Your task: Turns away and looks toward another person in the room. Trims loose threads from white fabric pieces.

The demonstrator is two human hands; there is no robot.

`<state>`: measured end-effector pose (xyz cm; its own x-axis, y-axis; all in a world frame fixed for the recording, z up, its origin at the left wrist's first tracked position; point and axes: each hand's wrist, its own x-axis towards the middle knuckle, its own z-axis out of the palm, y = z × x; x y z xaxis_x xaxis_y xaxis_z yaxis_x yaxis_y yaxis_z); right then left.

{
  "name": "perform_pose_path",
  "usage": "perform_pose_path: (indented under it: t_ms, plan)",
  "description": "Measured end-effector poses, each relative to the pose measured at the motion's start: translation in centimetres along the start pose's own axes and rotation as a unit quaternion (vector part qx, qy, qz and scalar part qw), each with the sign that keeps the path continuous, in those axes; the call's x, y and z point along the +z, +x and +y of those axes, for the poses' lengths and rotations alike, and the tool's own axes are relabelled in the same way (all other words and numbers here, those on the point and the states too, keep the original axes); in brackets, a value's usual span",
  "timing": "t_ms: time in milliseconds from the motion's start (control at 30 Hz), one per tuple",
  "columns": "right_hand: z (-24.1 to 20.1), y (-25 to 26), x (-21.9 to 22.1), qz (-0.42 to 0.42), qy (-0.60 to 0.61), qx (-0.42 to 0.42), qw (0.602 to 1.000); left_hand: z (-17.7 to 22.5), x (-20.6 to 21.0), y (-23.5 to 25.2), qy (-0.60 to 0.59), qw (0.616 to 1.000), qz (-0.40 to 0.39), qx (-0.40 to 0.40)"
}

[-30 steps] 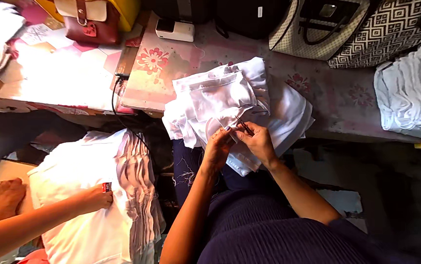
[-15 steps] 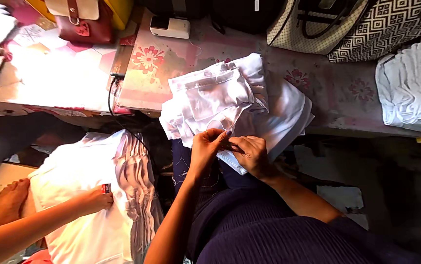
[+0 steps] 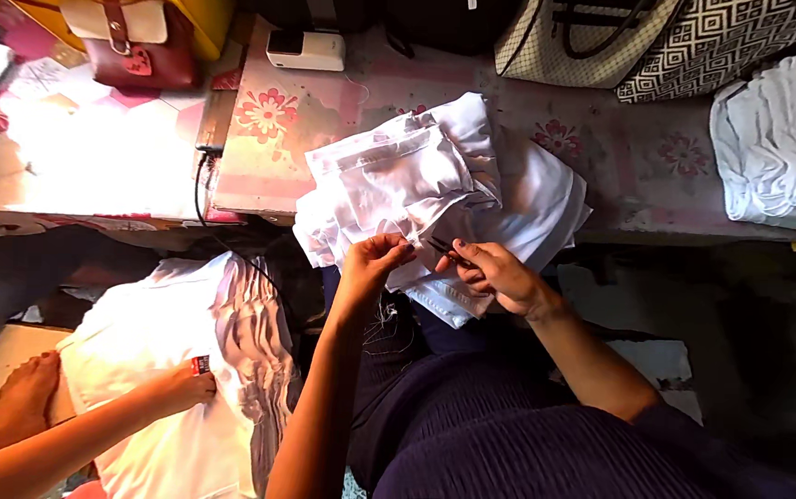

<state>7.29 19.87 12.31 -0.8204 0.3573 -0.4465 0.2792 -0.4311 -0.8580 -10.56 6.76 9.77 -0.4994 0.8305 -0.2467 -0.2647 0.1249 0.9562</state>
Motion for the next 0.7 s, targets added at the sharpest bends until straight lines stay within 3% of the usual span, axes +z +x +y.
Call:
perform_pose_path:
  t_ms: [233, 600, 700]
  plan:
    - [0.1, 1.3, 0.1, -0.018, 0.026, 0.063, 0.997, -1.4, 1.1, -0.7, -0.099, 0.995, 0.020, 0.012]
    - [0.5, 1.8, 0.2, 0.017, 0.008, 0.013, 1.000, -1.7, 1.5, -0.8, -0.136, 0.990, 0.027, 0.010]
    - [0.7, 1.3, -0.1, 0.050, -0.021, -0.076, 0.996, -1.9, 1.6, -0.8, -0.202, 0.979, 0.034, 0.016]
